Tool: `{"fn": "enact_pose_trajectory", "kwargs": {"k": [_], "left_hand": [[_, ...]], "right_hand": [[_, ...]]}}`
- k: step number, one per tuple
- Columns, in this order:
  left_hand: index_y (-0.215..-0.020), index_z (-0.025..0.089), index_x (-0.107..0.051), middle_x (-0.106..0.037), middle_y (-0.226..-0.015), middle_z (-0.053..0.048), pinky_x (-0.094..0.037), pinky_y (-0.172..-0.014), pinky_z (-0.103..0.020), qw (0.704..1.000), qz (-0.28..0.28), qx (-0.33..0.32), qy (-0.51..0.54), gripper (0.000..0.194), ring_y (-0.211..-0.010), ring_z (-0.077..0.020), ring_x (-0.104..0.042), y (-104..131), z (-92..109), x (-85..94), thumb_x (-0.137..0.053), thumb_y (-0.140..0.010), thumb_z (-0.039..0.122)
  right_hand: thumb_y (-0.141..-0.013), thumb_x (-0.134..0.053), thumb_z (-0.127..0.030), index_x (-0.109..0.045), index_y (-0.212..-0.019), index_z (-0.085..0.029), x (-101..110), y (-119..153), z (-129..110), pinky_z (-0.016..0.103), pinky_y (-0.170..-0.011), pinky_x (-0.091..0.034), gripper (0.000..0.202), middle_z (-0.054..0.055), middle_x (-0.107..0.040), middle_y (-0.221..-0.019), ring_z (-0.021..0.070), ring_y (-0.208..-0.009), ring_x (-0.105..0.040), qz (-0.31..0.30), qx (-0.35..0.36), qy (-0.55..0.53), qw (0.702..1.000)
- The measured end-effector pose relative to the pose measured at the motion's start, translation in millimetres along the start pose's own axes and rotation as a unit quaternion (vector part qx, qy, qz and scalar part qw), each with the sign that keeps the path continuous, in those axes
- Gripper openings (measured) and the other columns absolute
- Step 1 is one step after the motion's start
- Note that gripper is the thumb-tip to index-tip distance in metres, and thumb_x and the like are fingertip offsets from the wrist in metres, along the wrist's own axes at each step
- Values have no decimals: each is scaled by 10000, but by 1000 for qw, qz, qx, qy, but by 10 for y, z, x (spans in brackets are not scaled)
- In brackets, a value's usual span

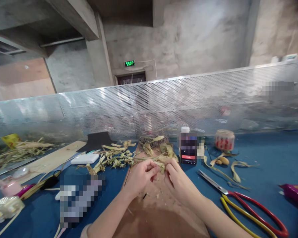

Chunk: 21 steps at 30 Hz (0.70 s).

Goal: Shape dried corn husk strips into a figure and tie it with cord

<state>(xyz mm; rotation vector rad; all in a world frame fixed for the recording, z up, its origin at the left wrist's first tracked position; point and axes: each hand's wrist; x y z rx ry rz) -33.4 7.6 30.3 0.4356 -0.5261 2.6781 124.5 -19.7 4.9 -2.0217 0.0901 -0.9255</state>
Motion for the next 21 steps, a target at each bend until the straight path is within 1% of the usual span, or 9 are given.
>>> {"fn": "enact_pose_trajectory", "kwargs": {"k": [5, 12, 17, 21], "left_hand": [[-752, 173, -503, -469, -533, 51, -341, -528, -214, 1000, -9, -1, 5, 226, -511, -102, -431, -17, -17, 8, -534, -767, 396], [-812, 176, -503, -465, -568, 53, -337, -543, -212, 1000, -29, -3, 10, 166, -538, -100, -436, 3, 2, 14, -530, -775, 335], [-834, 182, -499, -461, -588, 48, -342, -565, -219, 999, -37, 9, 20, 155, -560, -105, -441, 31, 52, 12, -515, -783, 328], [-863, 182, -498, -441, -567, 55, -330, -550, -215, 999, -43, 4, 24, 157, -549, -102, -429, 21, 35, 20, -523, -773, 308]], "right_hand": [[-770, -398, -32, -378, -709, -203, -1, -4, 7, 313, -644, -435, 183, 38, -422, -800, 167, -712, -433, 19, -11, -10, 1000], [-746, -381, -20, -325, -691, -212, 26, -9, -5, 292, -628, -410, 208, 23, -392, -787, 157, -695, -415, 10, -46, -37, 998], [-718, -385, -23, -308, -665, -219, 46, -17, 5, 266, -573, -379, 217, -1, -378, -742, 139, -634, -400, 24, -43, -55, 997], [-696, -369, -9, -302, -654, -220, 51, -21, 16, 258, -552, -365, 225, -3, -381, -739, 130, -607, -393, 30, -47, -61, 997]]}}
Point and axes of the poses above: each hand's wrist, its own y-axis away from the middle knuckle, its own x-axis out of the back of the hand, z = x × y
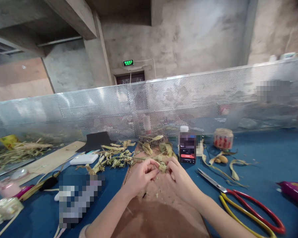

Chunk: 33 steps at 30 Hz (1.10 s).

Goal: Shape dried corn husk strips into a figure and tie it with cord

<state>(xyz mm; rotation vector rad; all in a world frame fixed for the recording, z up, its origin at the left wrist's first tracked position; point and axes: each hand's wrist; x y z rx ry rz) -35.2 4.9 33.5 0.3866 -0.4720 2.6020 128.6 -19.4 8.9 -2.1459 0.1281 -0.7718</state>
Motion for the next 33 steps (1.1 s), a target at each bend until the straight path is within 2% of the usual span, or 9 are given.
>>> {"fn": "enact_pose_trajectory", "kwargs": {"k": [8, 11, 14, 17, 23, 28, 33], "left_hand": [[-863, 195, -465, -442, -544, 68, -310, -518, -201, 999, 13, 26, 37, 180, -518, -91, -407, -7, -53, -22, -524, -774, 341], [-880, 204, -482, -441, -541, 63, -309, -498, -201, 996, 53, 42, 58, 240, -499, -94, -407, -7, -46, -66, -470, -800, 430], [-843, 198, -520, -416, -535, 61, -293, -466, -199, 995, 86, 35, 37, 288, -466, -90, -384, -10, -43, -113, -468, -790, 477], [-757, 188, -537, -433, -533, 49, -289, -459, -203, 991, 131, 8, -10, 303, -464, -94, -380, -12, -52, -140, -461, -794, 479], [-740, 187, -558, -416, -512, 50, -290, -477, -207, 970, 220, -25, -104, 254, -464, -100, -365, -5, -54, -126, -453, -815, 406], [-719, 183, -561, -419, -535, 46, -283, -480, -200, 966, 209, -67, -134, 230, -473, -98, -349, -16, -78, -73, -438, -825, 347], [-716, 182, -567, -447, -561, 35, -275, -472, -193, 968, 193, -72, -144, 214, -483, -97, -353, -31, -122, -16, -437, -825, 312]], "right_hand": [[-711, -388, -16, -315, -670, -214, -37, 13, 14, 280, -610, -381, 215, 5, -379, -749, 153, -672, -401, -27, -2, 13, 1000], [-700, -386, -3, -331, -683, -211, -67, 25, 2, 293, -637, -391, 216, 16, -391, -773, 160, -697, -409, -24, 10, 16, 1000], [-711, -391, -4, -327, -680, -212, -103, 32, -31, 292, -628, -396, 219, 21, -396, -780, 159, -683, -416, -28, 10, 17, 999], [-742, -381, -15, -317, -673, -212, -132, 32, -71, 299, -629, -402, 218, 28, -398, -785, 161, -680, -418, -32, 1, 17, 999], [-739, -367, 1, -343, -698, -204, -132, 29, -120, 298, -684, -405, 211, 45, -422, -855, 157, -743, -432, -39, 5, -39, 998], [-744, -377, -14, -325, -698, -207, -73, 24, -118, 299, -699, -405, 205, 46, -435, -859, 160, -766, -444, -66, 11, -65, 996], [-755, -383, -20, -327, -708, -207, -54, 24, -85, 304, -711, -416, 201, 57, -466, -889, 161, -779, -474, -71, 19, -57, 996]]}}
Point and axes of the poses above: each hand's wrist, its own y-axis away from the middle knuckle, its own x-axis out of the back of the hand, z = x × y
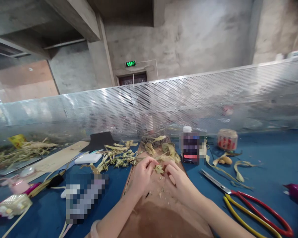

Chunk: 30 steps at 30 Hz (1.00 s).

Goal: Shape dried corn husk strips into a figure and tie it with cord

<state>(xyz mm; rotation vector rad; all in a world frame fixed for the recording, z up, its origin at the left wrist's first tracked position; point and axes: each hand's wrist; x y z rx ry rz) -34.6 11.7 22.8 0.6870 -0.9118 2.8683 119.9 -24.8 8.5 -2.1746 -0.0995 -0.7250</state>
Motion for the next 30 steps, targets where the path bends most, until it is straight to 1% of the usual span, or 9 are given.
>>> {"fn": "enact_pose_trajectory", "kwargs": {"k": [3, 8, 10, 14, 19, 22, 26, 28, 30], "left_hand": [[-719, 185, -559, -449, -568, 34, -272, -471, -192, 1000, -2, 1, 1, 209, -484, -96, -352, -13, -19, 13, -435, -828, 312], [-706, 187, -538, -413, -550, 44, -271, -480, -194, 1000, -7, 0, 5, 217, -483, -96, -345, -19, -20, 14, -431, -834, 325], [-713, 189, -525, -404, -554, 47, -272, -483, -195, 1000, 0, 0, 8, 217, -483, -96, -341, -13, -16, 4, -421, -840, 331], [-719, 193, -486, -372, -563, 52, -265, -479, -199, 1000, 25, 2, 11, 237, -487, -99, -331, 6, -3, -24, -398, -853, 367], [-730, 195, -455, -358, -567, 54, -265, -472, -202, 999, 34, 9, 9, 256, -489, -101, -338, 33, 27, -33, -365, -866, 392], [-740, 191, -476, -375, -576, 50, -267, -464, -197, 1000, 13, 18, 17, 262, -491, -96, -347, 34, 38, -32, -388, -853, 410], [-768, 191, -497, -386, -594, 54, -283, -447, -180, 992, -42, 56, 103, 254, -486, -81, -344, 19, 32, -34, -450, -817, 436], [-806, 192, -523, -347, -575, 63, -281, -437, -180, 985, -56, 69, 145, 264, -464, -73, -305, 15, 30, -36, -456, -812, 448], [-898, 193, -554, -301, -551, 71, -275, -432, -185, 977, -71, 79, 183, 309, -447, -71, -271, 20, 36, -43, -418, -827, 461]], "right_hand": [[-771, -376, -22, -352, -726, -203, 12, -5, -9, 306, -720, -425, 187, 74, -483, -942, 165, -808, -492, -3, 17, 7, 1000], [-786, -373, -20, -415, -823, -194, 48, -14, -22, 323, -798, -422, 183, 102, -474, -1084, 184, -955, -496, -2, 32, 9, 999], [-788, -369, -18, -417, -837, -194, 55, -15, -16, 319, -813, -422, 189, 104, -464, -1115, 180, -977, -495, -3, 40, 2, 999], [-796, -359, -24, -397, -796, -195, 54, -21, -12, 311, -817, -424, 175, 100, -472, -1082, 175, -972, -493, 4, 42, 2, 999], [-794, -356, -25, -408, -821, -191, 62, -29, -23, 308, -812, -426, 177, 88, -478, -1014, 170, -933, -498, 5, 37, 14, 999], [-779, -356, -12, -408, -827, -191, 81, -19, 2, 304, -791, -430, 192, 81, -483, -980, 171, -909, -505, 7, 28, 25, 999], [-754, -369, -8, -395, -813, -196, 111, -4, 42, 296, -773, -435, 198, 80, -487, -981, 170, -890, -518, 3, 27, 28, 999], [-748, -368, -10, -392, -800, -198, 116, -3, 46, 289, -763, -435, 197, 80, -488, -996, 165, -877, -523, 3, 28, 26, 999], [-735, -366, -5, -393, -791, -198, 104, -8, 45, 282, -740, -438, 203, 78, -490, -997, 160, -848, -525, 8, 26, 28, 999]]}}
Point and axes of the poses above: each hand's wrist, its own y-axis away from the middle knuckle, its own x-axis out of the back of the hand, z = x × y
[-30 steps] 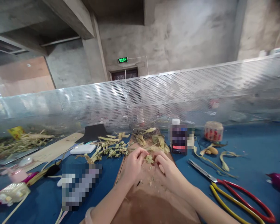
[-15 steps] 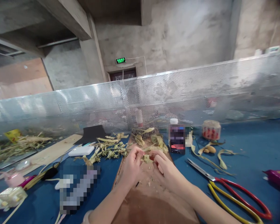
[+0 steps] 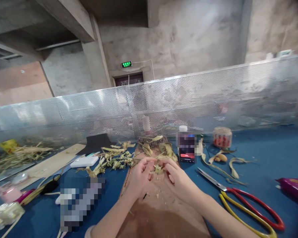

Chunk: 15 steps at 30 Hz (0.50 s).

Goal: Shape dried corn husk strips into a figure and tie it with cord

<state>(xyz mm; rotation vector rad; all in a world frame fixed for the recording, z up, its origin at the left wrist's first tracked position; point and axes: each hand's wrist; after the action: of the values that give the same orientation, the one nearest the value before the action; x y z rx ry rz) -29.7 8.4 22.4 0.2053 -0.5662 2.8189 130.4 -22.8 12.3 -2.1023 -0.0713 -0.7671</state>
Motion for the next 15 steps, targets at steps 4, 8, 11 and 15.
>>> {"fn": "enact_pose_trajectory", "kwargs": {"k": [4, 8, 11, 15], "left_hand": [[-1003, 175, -577, -349, -524, 68, -255, -437, -190, 999, -32, 2, -18, 348, -454, -75, -302, 21, 3, -47, -497, -791, 439], [-934, 159, -600, -372, -505, 66, -240, -424, -191, 1000, -22, 10, -17, 318, -446, -73, -307, 19, -5, -77, -548, -760, 420], [-899, 161, -611, -359, -478, 70, -242, -424, -189, 999, -17, 25, 10, 291, -440, -74, -298, 5, -8, -58, -545, -762, 408], [-863, 170, -612, -356, -471, 74, -243, -418, -187, 998, -18, 43, 31, 256, -418, -64, -280, -2, -14, -24, -567, -743, 392]], "right_hand": [[-696, -367, 11, -397, -768, -192, -62, -14, 0, 272, -664, -438, 218, 72, -495, -926, 153, -752, -514, 18, -15, 18, 1000], [-725, -392, -14, -381, -701, -198, -93, -20, -13, 270, -656, -434, 186, 52, -492, -845, 152, -733, -504, 28, -5, 23, 999], [-818, -388, -76, -408, -719, -195, -52, -24, -27, 268, -671, -435, 156, 41, -508, -824, 144, -732, -513, 22, -13, 0, 1000], [-890, -347, -126, -470, -838, -191, 3, -24, 15, 275, -695, -437, 148, 35, -531, -810, 142, -750, -516, 7, 3, -21, 1000]]}}
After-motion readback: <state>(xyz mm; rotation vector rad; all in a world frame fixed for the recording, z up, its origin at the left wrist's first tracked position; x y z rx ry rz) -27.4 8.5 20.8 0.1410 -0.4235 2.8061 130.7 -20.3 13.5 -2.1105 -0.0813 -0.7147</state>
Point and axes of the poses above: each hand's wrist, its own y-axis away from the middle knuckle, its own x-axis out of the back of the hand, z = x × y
